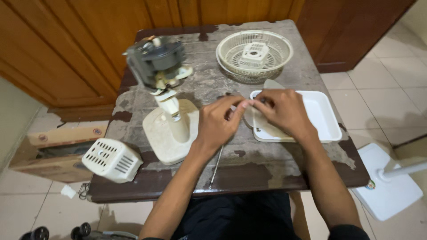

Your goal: The person cleans a fan blade with a brush, then reassembles the electric fan by attaching the motor housing, front grille, and securing screws with a screwdriver.

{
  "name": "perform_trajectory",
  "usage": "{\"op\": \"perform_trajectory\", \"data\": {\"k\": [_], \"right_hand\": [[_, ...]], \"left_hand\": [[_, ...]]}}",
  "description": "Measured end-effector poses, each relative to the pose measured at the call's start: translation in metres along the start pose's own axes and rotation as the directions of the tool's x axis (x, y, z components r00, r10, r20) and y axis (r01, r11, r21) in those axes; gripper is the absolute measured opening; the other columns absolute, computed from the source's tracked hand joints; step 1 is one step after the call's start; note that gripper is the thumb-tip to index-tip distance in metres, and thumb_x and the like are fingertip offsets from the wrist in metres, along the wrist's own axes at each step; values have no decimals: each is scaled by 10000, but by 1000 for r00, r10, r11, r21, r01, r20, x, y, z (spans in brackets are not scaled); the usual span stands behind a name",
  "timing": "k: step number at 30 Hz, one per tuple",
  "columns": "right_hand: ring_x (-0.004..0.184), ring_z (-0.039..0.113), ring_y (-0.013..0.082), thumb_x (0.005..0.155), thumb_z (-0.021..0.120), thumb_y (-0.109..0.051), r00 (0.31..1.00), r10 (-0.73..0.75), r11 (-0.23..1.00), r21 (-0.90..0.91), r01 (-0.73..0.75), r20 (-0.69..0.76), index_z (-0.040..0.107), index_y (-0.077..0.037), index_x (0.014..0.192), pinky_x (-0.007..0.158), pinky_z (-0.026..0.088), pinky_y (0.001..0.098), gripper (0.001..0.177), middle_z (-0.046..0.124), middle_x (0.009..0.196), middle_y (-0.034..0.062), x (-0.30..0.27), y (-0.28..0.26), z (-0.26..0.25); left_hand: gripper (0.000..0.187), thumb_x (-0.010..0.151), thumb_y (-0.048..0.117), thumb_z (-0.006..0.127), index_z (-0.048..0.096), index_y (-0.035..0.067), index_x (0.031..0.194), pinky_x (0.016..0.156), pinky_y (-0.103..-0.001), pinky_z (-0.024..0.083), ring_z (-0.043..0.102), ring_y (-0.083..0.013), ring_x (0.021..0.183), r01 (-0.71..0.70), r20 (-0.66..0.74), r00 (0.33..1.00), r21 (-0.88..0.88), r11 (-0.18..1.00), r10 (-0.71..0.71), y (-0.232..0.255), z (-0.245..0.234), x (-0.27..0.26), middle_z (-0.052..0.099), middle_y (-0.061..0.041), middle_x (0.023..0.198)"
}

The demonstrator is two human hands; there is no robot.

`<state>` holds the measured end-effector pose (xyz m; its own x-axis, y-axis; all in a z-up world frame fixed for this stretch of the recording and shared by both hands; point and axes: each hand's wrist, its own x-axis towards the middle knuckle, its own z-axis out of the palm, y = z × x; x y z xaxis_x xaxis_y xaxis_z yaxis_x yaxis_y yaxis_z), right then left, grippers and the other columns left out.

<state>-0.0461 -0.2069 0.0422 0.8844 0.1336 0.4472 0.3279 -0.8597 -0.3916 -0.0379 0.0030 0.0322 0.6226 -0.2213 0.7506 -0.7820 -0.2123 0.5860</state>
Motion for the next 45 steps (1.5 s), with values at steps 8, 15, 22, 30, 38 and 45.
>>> {"op": "perform_trajectory", "data": {"k": [8,15,22,30,38,45], "right_hand": [[682,699,230,825,762,-149,896,-441,855,324,405,43,750,-38,975,629,554,342,187,722,828,103,-21,-73,32],[808,731,219,863,767,-235,778,-603,769,387,509,174,714,-59,1044,677,602,323,258,704,961,67,-23,-157,56],[940,717,285,845,791,-224,721,-675,700,445,559,157,667,-23,1183,750,616,366,413,642,1166,127,-8,-217,79],[1208,590,441,821,804,-294,703,-697,693,386,608,143,548,-67,1380,907,554,474,655,482,1409,244,8,-241,116],[1295,497,455,799,800,-268,676,-639,755,466,461,367,390,-134,1512,1013,479,485,834,409,1488,239,13,-240,125],[1284,546,412,771,792,-223,681,-644,735,526,427,348,418,-133,1509,1007,504,457,832,463,1465,194,5,-230,86]], "left_hand": [[89,928,94,781,744,13,925,665,-296,565,729,-193,703,-175,-121,975,111,978,188,62,-68,-54,759,-77,843],[101,863,74,809,733,33,914,742,-311,590,756,-226,784,59,-376,923,355,933,85,85,-151,-91,752,-86,851],[369,744,88,881,716,40,1070,1019,-395,526,650,-294,1185,439,-599,795,454,776,-99,68,-194,-130,681,-153,1227],[979,633,260,934,470,47,1469,1145,-462,384,436,-438,1414,481,-449,839,348,805,-307,20,-225,-150,413,-285,1533],[914,674,273,906,531,51,1476,1117,-407,474,602,-347,1334,551,-404,808,257,794,-430,14,-220,-162,597,-195,1457],[1027,630,333,932,486,41,1509,1110,-372,491,647,-257,1291,513,-375,813,99,853,-446,31,-220,-158,646,-184,1398]]}}
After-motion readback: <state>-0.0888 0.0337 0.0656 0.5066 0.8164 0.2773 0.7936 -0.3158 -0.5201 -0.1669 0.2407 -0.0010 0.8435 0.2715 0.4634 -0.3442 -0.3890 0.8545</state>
